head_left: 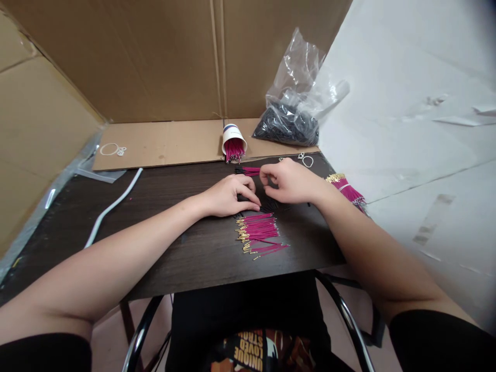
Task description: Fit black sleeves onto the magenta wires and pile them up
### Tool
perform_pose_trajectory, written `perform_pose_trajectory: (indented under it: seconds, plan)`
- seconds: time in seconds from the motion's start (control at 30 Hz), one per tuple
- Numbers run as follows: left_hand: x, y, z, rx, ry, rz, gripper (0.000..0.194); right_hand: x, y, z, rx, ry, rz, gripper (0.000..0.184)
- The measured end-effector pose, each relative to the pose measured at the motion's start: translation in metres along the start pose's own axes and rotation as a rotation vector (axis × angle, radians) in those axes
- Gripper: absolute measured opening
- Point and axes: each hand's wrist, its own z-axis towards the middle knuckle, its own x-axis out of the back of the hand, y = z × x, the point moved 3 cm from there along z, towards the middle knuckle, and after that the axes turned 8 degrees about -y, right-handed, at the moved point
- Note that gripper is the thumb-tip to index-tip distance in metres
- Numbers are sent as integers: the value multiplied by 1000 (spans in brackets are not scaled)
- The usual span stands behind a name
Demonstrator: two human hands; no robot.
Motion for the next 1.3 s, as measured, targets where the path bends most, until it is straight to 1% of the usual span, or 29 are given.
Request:
perform_pose_trajectory:
  seconds: [0.13, 0.2, 0.27, 0.37, 0.47, 0.53, 0.63, 0.73, 0.87, 1.03, 1.17, 1.3]
  plan:
    - [-1, 4, 0, -28, -30, -20, 15, 1, -9, -3, 99, -78, 108, 5]
    - [-2, 6, 0, -33, -26, 8, 16, 1, -13, -6, 169, -150, 181, 1]
    - [-2, 6, -1, -3, -5, 45, 13, -1, -18, -8, 222, -235, 232, 3]
    - [-1, 4, -1, 67, 83, 24, 11, -6, -23, -8, 251, -306, 222, 4]
    - [2, 0, -2, 130, 234, -70, 14, -12, -26, -5, 251, -320, 176, 2]
    - [4, -3, -2, 169, 312, -142, 18, -15, -26, -2, 258, -319, 176, 4]
    - [5, -8, -1, 190, 384, -249, 19, -18, -27, 0, 273, -313, 188, 9]
    - [6, -12, 1, 187, 439, -336, 22, -19, -29, 0, 249, -309, 160, 10]
    - [6, -15, 0, 204, 441, -306, 29, -20, -32, 0, 220, -297, 144, 7]
    - [8, -16, 0, 214, 422, -247, 23, -23, -33, 1, 196, -335, 124, 7]
    - [8, -18, 1, 230, 417, -294, 21, -23, -34, 0, 193, -335, 92, 6]
    - [8, -19, 3, 237, 413, -387, 23, -23, -36, 0, 188, -329, 57, 6]
